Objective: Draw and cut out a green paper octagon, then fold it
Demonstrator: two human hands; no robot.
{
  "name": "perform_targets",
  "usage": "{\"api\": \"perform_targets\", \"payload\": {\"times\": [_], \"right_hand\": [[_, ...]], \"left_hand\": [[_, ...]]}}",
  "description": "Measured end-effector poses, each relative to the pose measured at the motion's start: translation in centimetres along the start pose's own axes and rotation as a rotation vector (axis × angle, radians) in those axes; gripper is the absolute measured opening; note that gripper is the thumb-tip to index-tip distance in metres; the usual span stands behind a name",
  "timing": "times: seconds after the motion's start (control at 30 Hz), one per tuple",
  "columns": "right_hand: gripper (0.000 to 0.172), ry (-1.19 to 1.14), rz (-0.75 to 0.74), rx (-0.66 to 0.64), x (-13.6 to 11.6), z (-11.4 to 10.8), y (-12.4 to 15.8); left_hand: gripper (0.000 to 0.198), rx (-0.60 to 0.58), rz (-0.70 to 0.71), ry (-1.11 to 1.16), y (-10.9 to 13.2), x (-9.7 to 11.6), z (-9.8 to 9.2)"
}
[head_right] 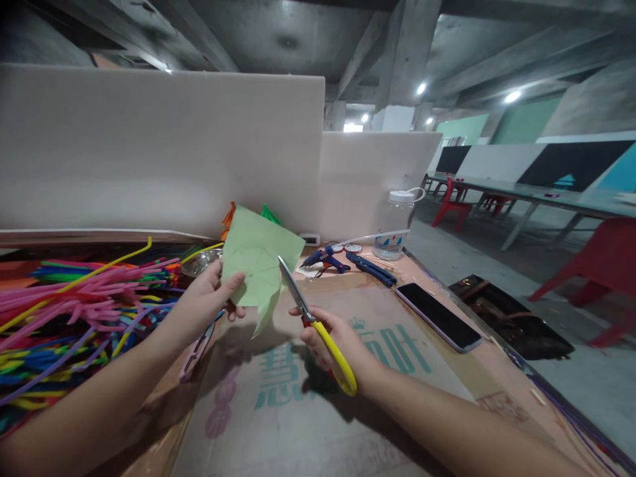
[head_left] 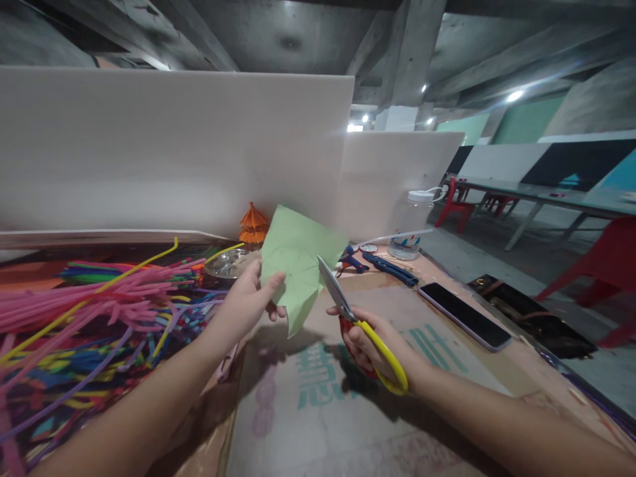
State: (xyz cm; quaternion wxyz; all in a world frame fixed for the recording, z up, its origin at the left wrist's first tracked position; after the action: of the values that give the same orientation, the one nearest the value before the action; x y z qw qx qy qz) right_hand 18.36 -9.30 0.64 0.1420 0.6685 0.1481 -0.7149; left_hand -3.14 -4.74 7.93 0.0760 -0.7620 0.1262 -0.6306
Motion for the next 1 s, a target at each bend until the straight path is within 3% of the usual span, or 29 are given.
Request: {"api": "perform_targets", "payload": {"times": [0.23,0.43,0.6,1.0], "right_hand": [[0.087,0.037,-0.028,-0.012,-0.2,0.4,0.0],[0.08,0.103,-0.052,-0.046,0.5,0.3,-0.1],[0.072,0.117,-0.13,-0.1,0.5,0.5,0.2],[0.066,0.14,-0.144,-0.089,-0.3,0.7,0.8]], "left_hand": [[0.06,0.036,0.034,0.057,-0.1,0.4,-0.8],[0.059,0.089,0.024,0.027,0.0,0.2,-1.6],[0.055,0.078,0.031,-0.044,0.4,0.8,-1.3],[0.055,0.003,-0.004,-0.106,1.3,1.8,0.2]]}}
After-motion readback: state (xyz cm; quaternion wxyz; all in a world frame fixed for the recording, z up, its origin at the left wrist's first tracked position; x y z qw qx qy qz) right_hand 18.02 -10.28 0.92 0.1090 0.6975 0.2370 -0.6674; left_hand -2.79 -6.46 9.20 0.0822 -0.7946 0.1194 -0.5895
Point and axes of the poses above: each hand's wrist, its own y-axis away from the middle knuckle, its own z-axis out of the palm, x = y × z, the point moved 7 cm from there along -y, towards the middle knuckle, and after that the axes turned 1 degree about -y, right-handed, at the moved point
